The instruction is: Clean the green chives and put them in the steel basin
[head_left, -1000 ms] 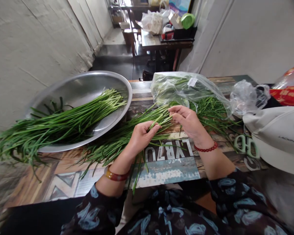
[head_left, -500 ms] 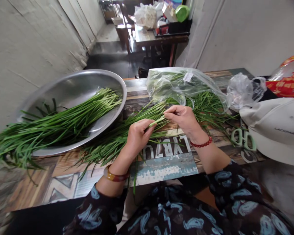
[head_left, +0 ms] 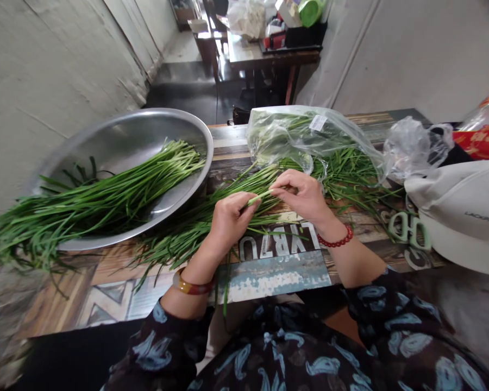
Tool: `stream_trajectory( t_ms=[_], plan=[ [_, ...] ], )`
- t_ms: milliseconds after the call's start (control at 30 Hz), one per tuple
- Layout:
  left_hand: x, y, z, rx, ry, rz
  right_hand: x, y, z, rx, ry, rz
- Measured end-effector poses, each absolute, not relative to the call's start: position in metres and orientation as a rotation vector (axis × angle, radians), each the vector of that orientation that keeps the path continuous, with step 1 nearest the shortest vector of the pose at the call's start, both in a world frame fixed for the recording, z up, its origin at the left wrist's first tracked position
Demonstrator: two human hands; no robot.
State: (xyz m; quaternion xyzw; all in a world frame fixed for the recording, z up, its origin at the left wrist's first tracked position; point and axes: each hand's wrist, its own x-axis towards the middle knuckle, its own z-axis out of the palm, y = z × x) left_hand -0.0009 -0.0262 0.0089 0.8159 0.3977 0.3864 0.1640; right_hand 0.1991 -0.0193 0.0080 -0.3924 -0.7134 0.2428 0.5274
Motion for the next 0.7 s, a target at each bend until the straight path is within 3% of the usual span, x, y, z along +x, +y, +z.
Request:
stream_trajectory(
  t_ms=[367, 500, 700],
  plan=[
    [0.003, -0.026, 0.011, 2.134, 1.185, 1.050, 0.180, -0.019, -0.007, -0.886, -0.940, 1.248],
    [0.000, -0.025, 0.013, 1.963, 1.207, 1.047, 0.202, -0.011, -0.005, -0.907, -0.877, 1.098],
    [-0.001, -0.026, 0.014, 1.807, 1.194, 0.943, 0.202, -0.020, 0.009, -1.019, -1.575, 0.592]
  ],
)
